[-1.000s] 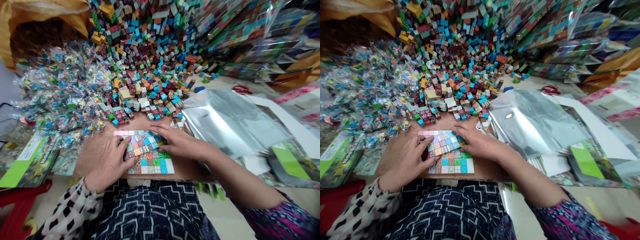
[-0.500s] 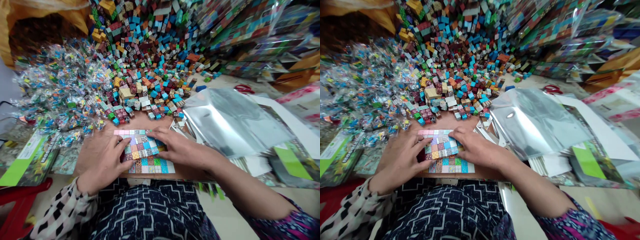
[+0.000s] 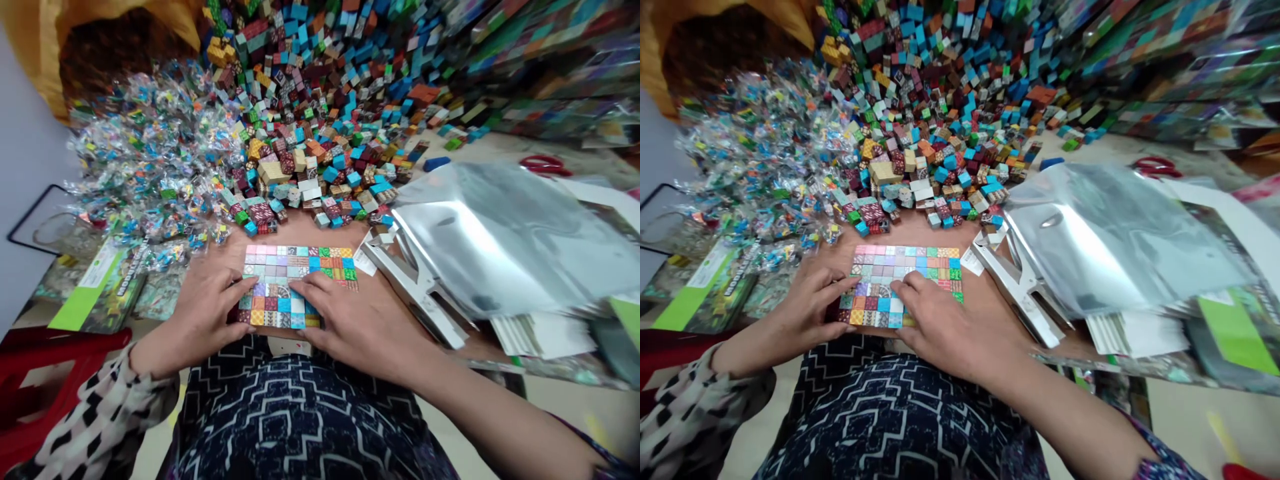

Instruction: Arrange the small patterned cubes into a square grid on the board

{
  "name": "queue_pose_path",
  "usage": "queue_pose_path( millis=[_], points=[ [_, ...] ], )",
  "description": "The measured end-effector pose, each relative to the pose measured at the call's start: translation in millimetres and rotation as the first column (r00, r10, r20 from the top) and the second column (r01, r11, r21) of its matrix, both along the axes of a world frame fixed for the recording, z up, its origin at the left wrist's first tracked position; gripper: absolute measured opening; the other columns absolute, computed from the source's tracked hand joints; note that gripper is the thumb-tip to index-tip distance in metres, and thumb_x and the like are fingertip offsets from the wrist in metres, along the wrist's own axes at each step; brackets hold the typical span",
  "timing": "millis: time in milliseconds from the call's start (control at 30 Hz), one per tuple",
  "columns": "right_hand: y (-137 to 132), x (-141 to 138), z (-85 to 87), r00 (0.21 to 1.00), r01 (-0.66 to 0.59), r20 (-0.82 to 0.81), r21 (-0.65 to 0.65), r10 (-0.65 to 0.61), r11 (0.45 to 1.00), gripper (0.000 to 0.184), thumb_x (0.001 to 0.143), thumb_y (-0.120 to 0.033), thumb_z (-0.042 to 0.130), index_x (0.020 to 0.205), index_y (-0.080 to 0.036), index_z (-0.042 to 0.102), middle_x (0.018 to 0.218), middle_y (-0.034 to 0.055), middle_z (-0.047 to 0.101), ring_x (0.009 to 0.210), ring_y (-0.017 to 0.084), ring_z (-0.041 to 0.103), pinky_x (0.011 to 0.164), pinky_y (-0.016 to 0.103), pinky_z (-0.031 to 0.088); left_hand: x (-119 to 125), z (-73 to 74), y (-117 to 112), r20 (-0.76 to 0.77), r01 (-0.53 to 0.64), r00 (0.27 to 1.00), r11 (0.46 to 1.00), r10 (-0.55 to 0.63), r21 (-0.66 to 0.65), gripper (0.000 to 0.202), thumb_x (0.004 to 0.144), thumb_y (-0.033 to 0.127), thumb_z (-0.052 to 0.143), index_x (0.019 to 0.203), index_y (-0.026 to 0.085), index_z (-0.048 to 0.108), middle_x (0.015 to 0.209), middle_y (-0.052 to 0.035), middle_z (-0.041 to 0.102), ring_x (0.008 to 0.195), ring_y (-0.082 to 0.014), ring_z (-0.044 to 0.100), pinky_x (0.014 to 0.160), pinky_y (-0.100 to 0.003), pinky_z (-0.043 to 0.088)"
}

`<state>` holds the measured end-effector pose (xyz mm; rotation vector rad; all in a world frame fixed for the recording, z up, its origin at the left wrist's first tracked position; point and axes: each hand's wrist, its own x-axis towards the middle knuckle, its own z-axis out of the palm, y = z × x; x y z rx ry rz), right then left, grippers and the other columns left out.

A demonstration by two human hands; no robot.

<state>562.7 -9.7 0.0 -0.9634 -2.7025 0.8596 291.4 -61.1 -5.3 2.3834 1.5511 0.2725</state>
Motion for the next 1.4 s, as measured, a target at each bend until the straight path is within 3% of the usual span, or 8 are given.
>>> queue_pose_path(
  millis=[200, 367, 600, 733, 833, 1000, 1167, 1400],
  points=[
    [-2, -5, -7.9, 1.000, 0.005, 0.009, 0.004, -0.006, 1.000, 0.056, 0.086, -0.025, 0.060, 0.140, -0.013, 0.049, 0.135, 0.0172, 0.056, 0.118, 0.028, 0.059, 0.097, 0.042, 0.054, -7, 10.9, -11, 0.139, -0.024, 0.989, 0.985, 0.048, -0.173, 0.068, 0.084, 0.023, 0.062, 0.148, 0.029, 0.039, 0.132, -0.0107, 0.051, 0.125, -0.0272, 0.051, 0.105, -0.047, 0.047],
    [-1, -2, -7.3, 0.998, -0.002, 0.057, 0.047, 0.000, 0.999, 0.056, 0.087, -0.030, 0.059, 0.139, -0.013, 0.051, 0.136, 0.0172, 0.056, 0.119, 0.029, 0.059, 0.095, 0.043, 0.055, -12, 11.2, -18, 0.219, -0.051, 0.970, 0.965, 0.109, -0.256, 0.072, 0.084, 0.011, 0.051, 0.151, 0.030, 0.033, 0.142, -0.0095, 0.045, 0.136, -0.0245, 0.042, 0.114, -0.048, 0.040],
    [0, -1, -12.3, 0.998, 0.013, 0.059, 0.189, -0.025, 0.982, 0.053, 0.087, -0.035, 0.058, 0.135, -0.015, 0.056, 0.132, 0.0169, 0.060, 0.104, 0.032, 0.065, 0.082, 0.047, 0.057, -12, 8.0, -23, 0.417, -0.104, 0.885, 0.962, 0.206, -0.253, 0.059, 0.088, 0.017, 0.053, 0.145, 0.030, 0.041, 0.136, -0.0081, 0.054, 0.127, -0.0231, 0.051, 0.107, -0.045, 0.046],
    [-1, 1, -15.2, 0.998, 0.013, 0.059, 0.233, -0.028, 0.972, 0.054, 0.089, -0.037, 0.058, 0.138, -0.015, 0.054, 0.129, 0.0161, 0.061, 0.103, 0.030, 0.064, 0.082, 0.045, 0.055, -11, 5.8, -22, 0.439, -0.137, 0.868, 0.961, 0.233, -0.239, 0.056, 0.089, 0.021, 0.058, 0.143, 0.028, 0.046, 0.125, -0.0072, 0.062, 0.111, -0.0220, 0.060, 0.097, -0.042, 0.052],
    [0, 6, -16.4, 0.998, 0.013, 0.054, 0.220, -0.026, 0.976, 0.055, 0.089, -0.036, 0.057, 0.140, -0.016, 0.052, 0.132, 0.0145, 0.059, 0.106, 0.029, 0.063, 0.085, 0.045, 0.054, -12, 4.9, -18, 0.447, -0.108, 0.876, 0.977, 0.182, -0.185, 0.057, 0.088, 0.020, 0.060, 0.143, 0.028, 0.046, 0.124, -0.0077, 0.063, 0.109, -0.0227, 0.061, 0.097, -0.042, 0.052],
    [3, 17, -19.8, 0.999, 0.010, 0.040, 0.226, -0.020, 0.974, 0.055, 0.089, -0.039, 0.058, 0.140, -0.019, 0.051, 0.132, 0.0127, 0.059, 0.111, 0.030, 0.060, 0.089, 0.047, 0.051, -13, -0.6, -14, 0.443, 0.039, 0.897, 0.995, 0.005, -0.090, 0.064, 0.090, 0.020, 0.060, 0.149, 0.029, 0.037, 0.142, -0.0101, 0.055, 0.129, -0.0256, 0.053, 0.107, -0.044, 0.047],
    [-2, 20, -23.8, 0.998, 0.008, 0.050, 0.276, -0.023, 0.961, 0.055, 0.090, -0.037, 0.058, 0.141, -0.019, 0.050, 0.129, 0.0133, 0.060, 0.109, 0.030, 0.060, 0.090, 0.046, 0.049, -13, -13.2, -18, 0.433, 0.035, 0.901, 0.996, 0.004, -0.084, 0.066, 0.092, 0.021, 0.056, 0.152, 0.032, 0.031, 0.144, -0.0089, 0.055, 0.130, -0.0258, 0.053, 0.107, -0.048, 0.047],
    [-3, 19, -23.8, 0.994, -0.032, 0.108, 0.323, -0.003, 0.946, 0.059, 0.091, -0.044, 0.055, 0.143, -0.019, 0.047, 0.130, 0.0167, 0.057, 0.106, 0.032, 0.059, 0.086, 0.048, 0.051, -18, -16.7, -29, 0.355, 0.040, 0.935, 0.998, -0.018, -0.055, 0.078, 0.091, 0.016, 0.057, 0.157, 0.033, 0.018, 0.154, -0.0101, 0.045, 0.143, -0.0269, 0.041, 0.116, -0.051, 0.038]
  ],
)
